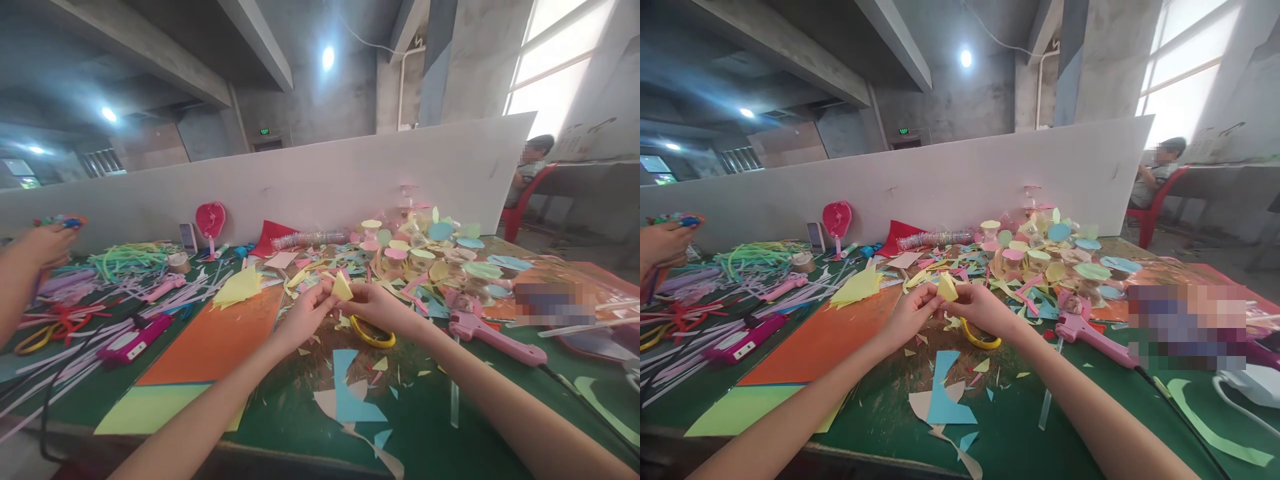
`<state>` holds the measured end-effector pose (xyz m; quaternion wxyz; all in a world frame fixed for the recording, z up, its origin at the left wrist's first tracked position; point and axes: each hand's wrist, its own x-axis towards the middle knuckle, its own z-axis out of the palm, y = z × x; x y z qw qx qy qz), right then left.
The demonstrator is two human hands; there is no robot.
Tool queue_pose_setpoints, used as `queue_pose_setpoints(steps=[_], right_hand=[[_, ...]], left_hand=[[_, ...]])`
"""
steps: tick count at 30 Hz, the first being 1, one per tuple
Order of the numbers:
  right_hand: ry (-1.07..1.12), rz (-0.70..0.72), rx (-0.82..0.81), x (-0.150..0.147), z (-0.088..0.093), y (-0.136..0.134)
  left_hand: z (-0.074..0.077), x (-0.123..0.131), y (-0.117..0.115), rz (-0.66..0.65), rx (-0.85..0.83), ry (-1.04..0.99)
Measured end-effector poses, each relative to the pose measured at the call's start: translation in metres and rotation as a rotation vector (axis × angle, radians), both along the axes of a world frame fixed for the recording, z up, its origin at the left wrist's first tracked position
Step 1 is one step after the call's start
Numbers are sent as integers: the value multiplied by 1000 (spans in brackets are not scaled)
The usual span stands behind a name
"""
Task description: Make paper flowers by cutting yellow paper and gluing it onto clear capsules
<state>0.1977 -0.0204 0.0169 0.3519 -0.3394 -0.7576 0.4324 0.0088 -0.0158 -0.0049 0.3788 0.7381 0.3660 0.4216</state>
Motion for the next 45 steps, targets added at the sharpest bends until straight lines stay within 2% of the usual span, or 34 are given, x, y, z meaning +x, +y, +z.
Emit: queue_pose_setpoints(steps=[17, 30, 38, 45], right_hand=[[-63, 63, -34, 10, 3, 3], [-101, -44, 20, 7, -3, 6], [-118, -46, 21, 9, 2, 3], [-112, -69, -18, 9, -1, 5]], left_hand=[[2, 1, 1, -44, -30, -64], [4, -1, -3, 52, -38, 18], [7, 0, -4, 49, -49, 15], [5, 0, 0, 47, -44, 50]])
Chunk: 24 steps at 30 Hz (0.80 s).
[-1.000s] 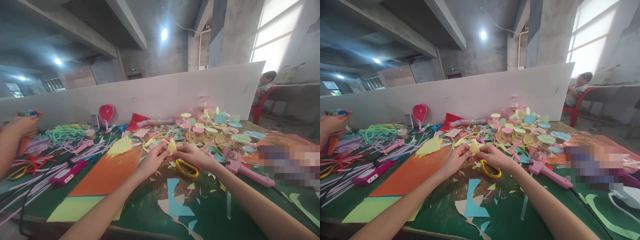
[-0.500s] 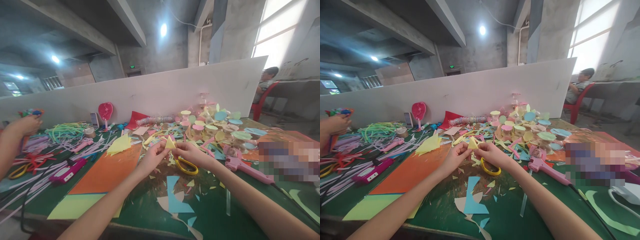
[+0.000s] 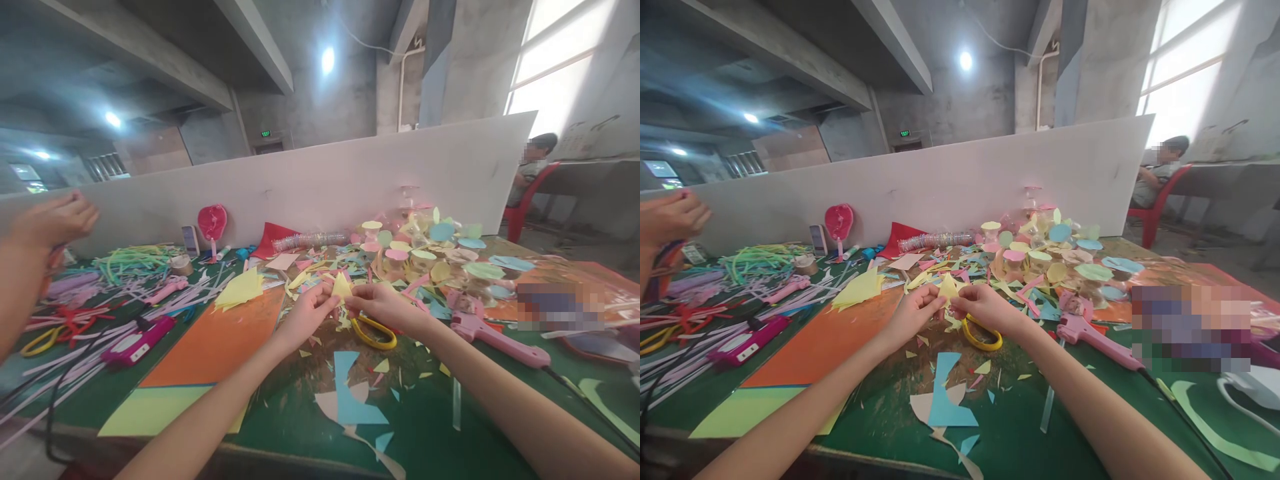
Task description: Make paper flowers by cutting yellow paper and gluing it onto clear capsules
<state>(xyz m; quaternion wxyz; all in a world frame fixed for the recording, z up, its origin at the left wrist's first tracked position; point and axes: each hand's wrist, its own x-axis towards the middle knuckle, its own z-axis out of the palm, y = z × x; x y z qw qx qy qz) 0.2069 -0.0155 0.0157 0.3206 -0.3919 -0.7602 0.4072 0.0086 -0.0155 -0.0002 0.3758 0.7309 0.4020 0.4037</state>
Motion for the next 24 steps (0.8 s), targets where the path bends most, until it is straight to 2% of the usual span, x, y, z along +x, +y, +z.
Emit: queue_pose_setpoints(steps=[9, 18, 24], right_hand=[[-17, -17, 41, 2, 2, -2], [-10, -36, 98, -3, -2, 0], [-20, -22, 109, -4, -3, -1]], left_hand=[[-2, -1, 3, -60, -21, 9], [1, -3, -2, -105, -54, 33], [-5, -2, 1, -49, -44, -7]])
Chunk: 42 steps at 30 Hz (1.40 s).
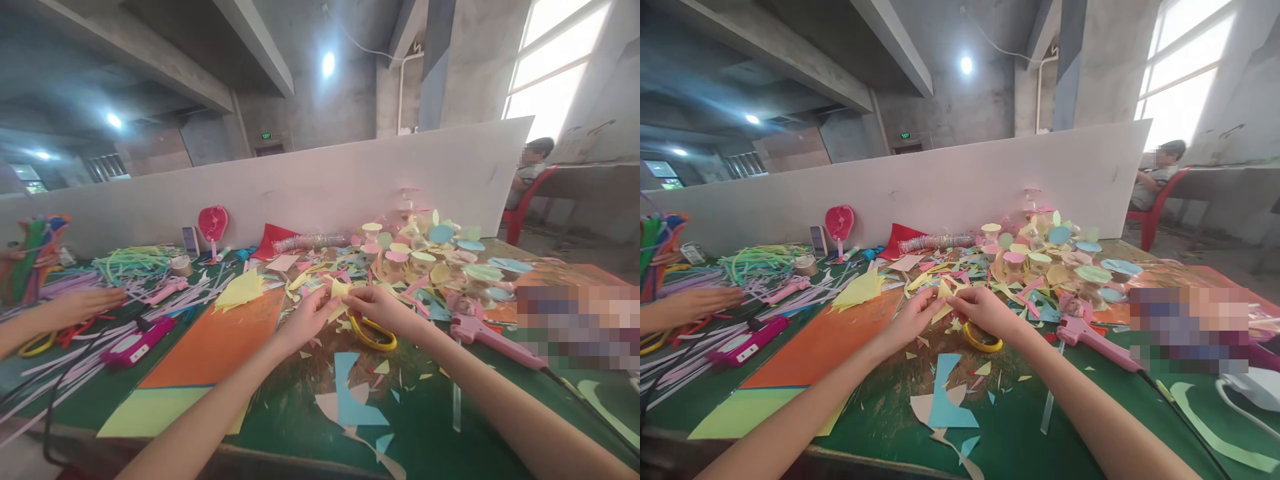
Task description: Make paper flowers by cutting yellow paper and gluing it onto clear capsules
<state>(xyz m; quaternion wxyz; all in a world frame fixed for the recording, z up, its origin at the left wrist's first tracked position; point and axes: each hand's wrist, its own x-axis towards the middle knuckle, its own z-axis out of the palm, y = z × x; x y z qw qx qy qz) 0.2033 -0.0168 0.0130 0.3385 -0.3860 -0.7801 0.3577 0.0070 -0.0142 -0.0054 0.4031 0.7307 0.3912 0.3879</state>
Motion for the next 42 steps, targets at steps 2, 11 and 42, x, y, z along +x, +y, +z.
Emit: queue_pose_setpoints(steps=[2, 11, 42], right_hand=[[0, 4, 3, -1, -3, 1], [49, -22, 39, -9, -10, 5], [81, -32, 29, -11, -6, 0]], left_hand=[[0, -1, 1, -9, -18, 0], [3, -2, -4, -51, 8, 138], [5, -2, 2, -108, -6, 40]])
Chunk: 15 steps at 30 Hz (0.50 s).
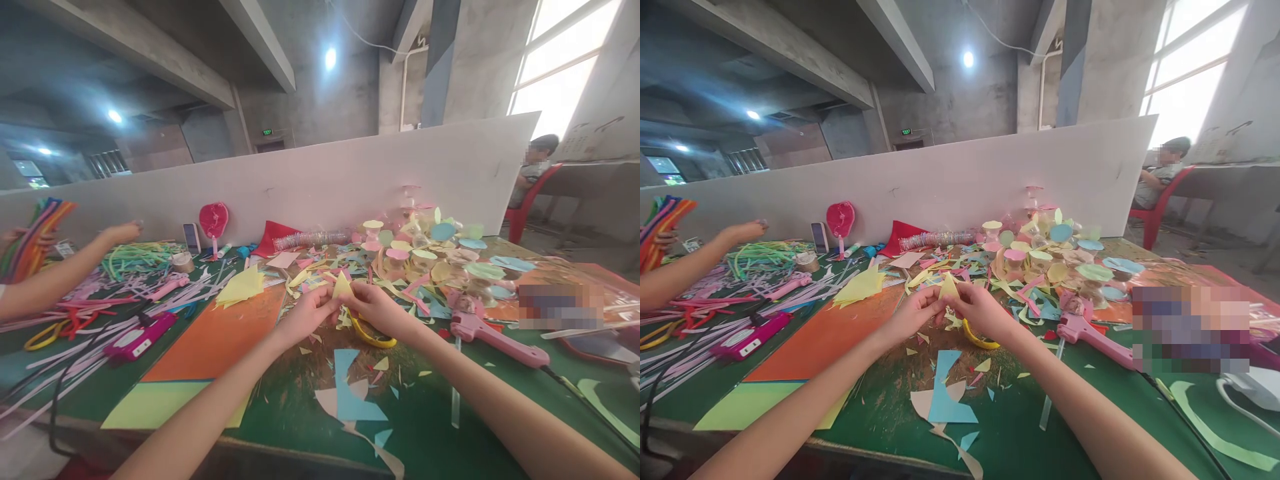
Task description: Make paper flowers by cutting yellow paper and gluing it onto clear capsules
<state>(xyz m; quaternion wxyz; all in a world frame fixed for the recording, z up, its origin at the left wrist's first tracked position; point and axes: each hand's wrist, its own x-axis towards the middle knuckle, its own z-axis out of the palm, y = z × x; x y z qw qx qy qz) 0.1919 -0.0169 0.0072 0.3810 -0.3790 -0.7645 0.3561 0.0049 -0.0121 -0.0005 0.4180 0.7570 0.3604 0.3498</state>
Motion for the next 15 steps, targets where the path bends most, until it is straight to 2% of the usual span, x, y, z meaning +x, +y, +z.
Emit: queue_pose_setpoints(steps=[8, 15], right_hand=[[-15, 6, -9, 2, 6, -2], [-101, 40, -54, 11, 9, 2]], left_hand=[[3, 1, 0, -20, -10, -49], [1, -2, 8, 22, 10, -39]])
